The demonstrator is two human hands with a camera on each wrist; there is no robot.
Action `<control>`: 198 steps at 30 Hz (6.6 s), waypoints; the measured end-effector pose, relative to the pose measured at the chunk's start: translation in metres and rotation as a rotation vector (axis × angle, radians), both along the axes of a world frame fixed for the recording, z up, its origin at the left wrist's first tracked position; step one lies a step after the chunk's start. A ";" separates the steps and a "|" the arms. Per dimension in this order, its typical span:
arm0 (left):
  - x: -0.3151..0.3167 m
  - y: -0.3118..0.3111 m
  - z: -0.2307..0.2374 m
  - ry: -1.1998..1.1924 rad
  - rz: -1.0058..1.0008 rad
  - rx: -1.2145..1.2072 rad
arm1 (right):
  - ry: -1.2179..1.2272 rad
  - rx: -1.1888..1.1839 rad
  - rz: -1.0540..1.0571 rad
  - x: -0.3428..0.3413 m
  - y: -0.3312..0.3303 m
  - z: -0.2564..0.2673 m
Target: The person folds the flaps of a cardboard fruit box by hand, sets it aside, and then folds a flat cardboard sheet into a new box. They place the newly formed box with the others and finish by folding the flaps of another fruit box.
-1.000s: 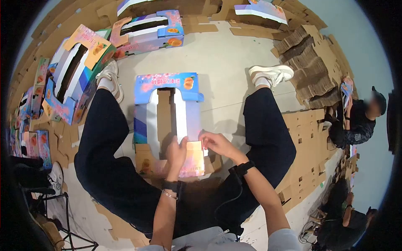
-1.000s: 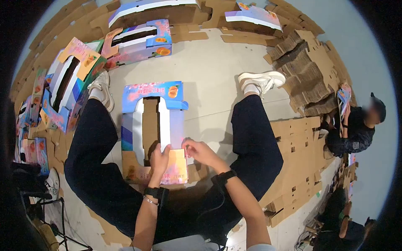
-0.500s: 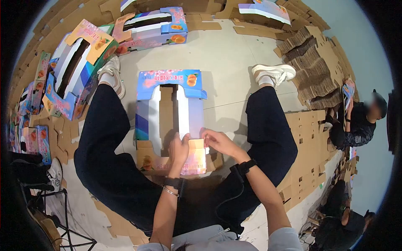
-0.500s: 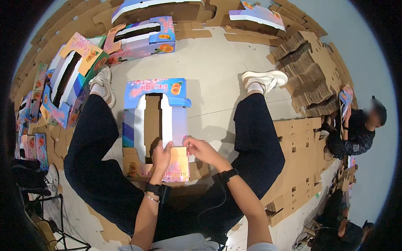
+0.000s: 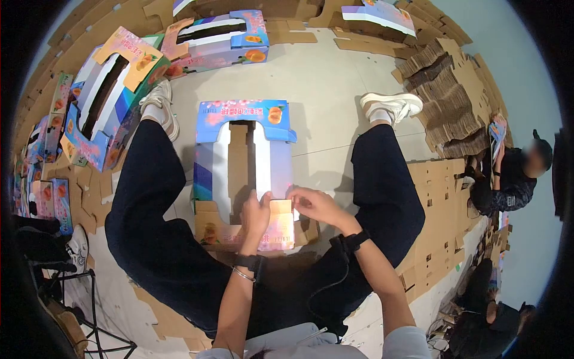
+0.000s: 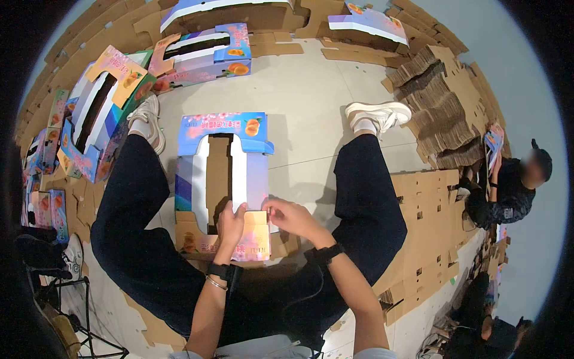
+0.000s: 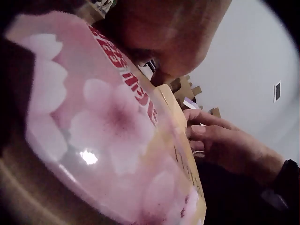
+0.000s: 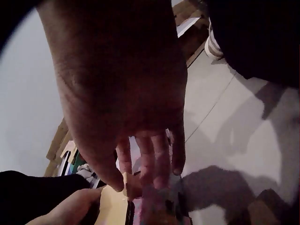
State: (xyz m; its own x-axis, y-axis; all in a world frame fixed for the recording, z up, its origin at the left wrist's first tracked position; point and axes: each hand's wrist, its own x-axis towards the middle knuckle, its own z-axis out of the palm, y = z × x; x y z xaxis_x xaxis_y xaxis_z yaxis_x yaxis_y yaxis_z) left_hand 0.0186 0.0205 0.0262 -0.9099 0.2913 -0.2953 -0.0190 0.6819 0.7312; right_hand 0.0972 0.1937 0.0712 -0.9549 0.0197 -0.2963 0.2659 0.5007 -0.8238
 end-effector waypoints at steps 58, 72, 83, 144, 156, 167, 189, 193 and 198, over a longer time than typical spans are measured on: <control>0.002 0.002 -0.006 0.132 -0.033 0.054 | 0.184 0.583 0.322 -0.019 -0.006 0.021; 0.001 0.006 -0.005 -0.089 -0.002 0.078 | -0.374 0.450 0.162 -0.007 0.017 -0.020; -0.006 0.088 0.008 -0.063 0.128 0.253 | -0.116 0.581 0.124 0.041 -0.032 0.086; -0.079 0.091 0.047 0.509 -0.354 0.242 | 0.418 0.338 -0.425 -0.024 0.056 -0.039; -0.091 0.083 -0.008 0.671 -0.736 -0.075 | 0.198 0.157 -0.864 -0.024 -0.021 -0.066; -0.103 0.076 -0.015 0.767 -0.615 0.037 | 0.149 0.507 -0.569 -0.040 -0.009 -0.039; -0.103 0.074 -0.012 0.694 -0.633 0.030 | 0.189 0.631 -0.301 -0.046 0.008 -0.033; -0.104 0.074 -0.012 0.694 -0.627 0.053 | 0.171 0.697 -0.218 -0.049 0.010 -0.030; -0.104 0.073 -0.015 0.691 -0.624 0.044 | 0.163 0.692 -0.265 -0.048 0.007 -0.031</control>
